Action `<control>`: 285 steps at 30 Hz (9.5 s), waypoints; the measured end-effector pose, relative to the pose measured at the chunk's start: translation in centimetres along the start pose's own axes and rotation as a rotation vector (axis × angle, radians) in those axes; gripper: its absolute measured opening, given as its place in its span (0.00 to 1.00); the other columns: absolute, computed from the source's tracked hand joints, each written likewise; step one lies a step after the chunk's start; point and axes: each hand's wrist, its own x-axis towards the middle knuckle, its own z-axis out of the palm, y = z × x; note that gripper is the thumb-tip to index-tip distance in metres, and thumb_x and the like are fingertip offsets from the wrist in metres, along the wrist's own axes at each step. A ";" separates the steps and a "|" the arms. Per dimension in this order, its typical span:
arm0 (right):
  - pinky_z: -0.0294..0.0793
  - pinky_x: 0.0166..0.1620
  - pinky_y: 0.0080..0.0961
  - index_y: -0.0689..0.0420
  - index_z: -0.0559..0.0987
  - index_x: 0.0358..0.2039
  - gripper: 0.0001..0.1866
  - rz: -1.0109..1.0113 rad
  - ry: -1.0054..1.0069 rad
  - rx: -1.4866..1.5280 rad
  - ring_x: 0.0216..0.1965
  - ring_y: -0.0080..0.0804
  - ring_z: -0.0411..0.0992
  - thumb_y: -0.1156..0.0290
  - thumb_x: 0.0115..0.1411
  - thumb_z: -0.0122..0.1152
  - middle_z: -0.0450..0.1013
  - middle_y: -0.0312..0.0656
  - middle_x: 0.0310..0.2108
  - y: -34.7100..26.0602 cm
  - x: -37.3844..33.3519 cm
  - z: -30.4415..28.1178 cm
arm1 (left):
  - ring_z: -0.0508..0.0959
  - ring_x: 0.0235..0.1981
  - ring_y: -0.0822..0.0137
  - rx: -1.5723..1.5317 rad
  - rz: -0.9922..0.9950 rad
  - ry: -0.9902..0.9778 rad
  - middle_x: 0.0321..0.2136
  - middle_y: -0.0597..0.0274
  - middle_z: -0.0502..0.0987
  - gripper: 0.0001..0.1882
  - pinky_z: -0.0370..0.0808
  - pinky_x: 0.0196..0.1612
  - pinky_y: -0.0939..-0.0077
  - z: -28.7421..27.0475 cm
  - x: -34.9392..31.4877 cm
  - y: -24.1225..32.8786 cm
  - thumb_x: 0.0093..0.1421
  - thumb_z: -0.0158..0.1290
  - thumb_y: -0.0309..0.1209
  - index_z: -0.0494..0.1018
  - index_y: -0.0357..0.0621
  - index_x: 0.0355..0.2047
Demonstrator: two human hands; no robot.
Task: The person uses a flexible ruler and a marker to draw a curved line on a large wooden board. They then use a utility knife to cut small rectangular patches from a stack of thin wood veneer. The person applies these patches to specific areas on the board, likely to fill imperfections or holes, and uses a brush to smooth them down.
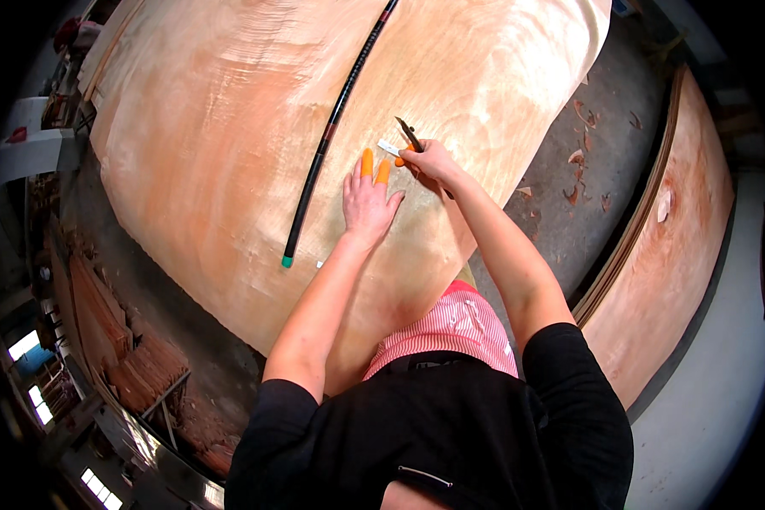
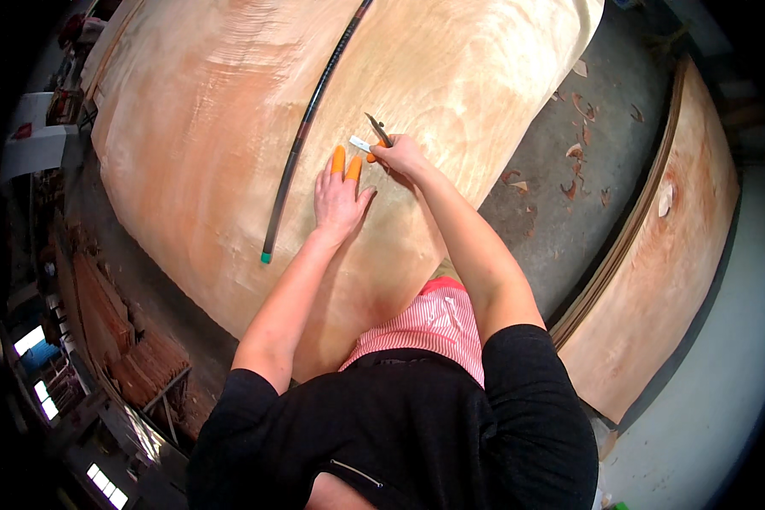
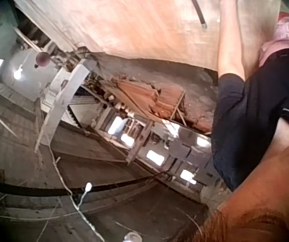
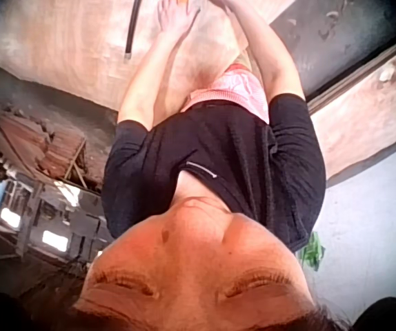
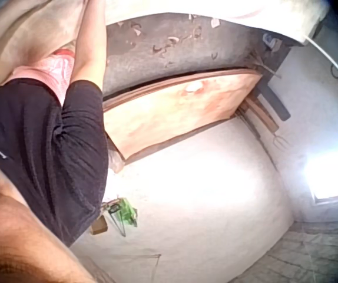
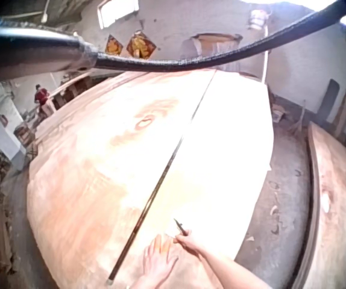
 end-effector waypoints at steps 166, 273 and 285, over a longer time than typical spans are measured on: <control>0.69 0.27 0.23 0.55 0.75 0.17 0.11 0.005 0.038 -0.627 0.20 0.30 0.71 0.61 0.43 0.55 0.71 0.38 0.14 0.9 -2.9 5.5 | 0.54 0.54 0.58 -0.086 -0.042 -0.057 0.53 0.53 0.54 0.34 0.49 0.54 0.58 -0.4 -5.2 -1.2 0.47 0.51 0.42 0.56 0.36 0.50; 0.70 0.32 0.34 0.59 0.71 0.25 0.08 -0.222 -0.150 -1.399 0.29 0.43 0.71 0.72 0.50 0.41 0.71 0.48 0.24 0.9 -7.1 6.5 | 0.50 0.56 0.56 -0.041 -0.155 -0.071 0.54 0.50 0.50 0.35 0.46 0.55 0.55 -2.5 -10.0 -4.2 0.45 0.53 0.41 0.55 0.41 0.52; 0.70 0.32 0.33 0.59 0.70 0.26 0.08 -0.233 -0.150 -1.395 0.29 0.42 0.71 0.73 0.49 0.41 0.71 0.48 0.24 1.2 -6.9 6.5 | 0.51 0.55 0.56 0.012 -0.122 -0.058 0.51 0.47 0.53 0.32 0.48 0.54 0.54 -2.1 -9.9 -4.1 0.44 0.52 0.46 0.62 0.47 0.49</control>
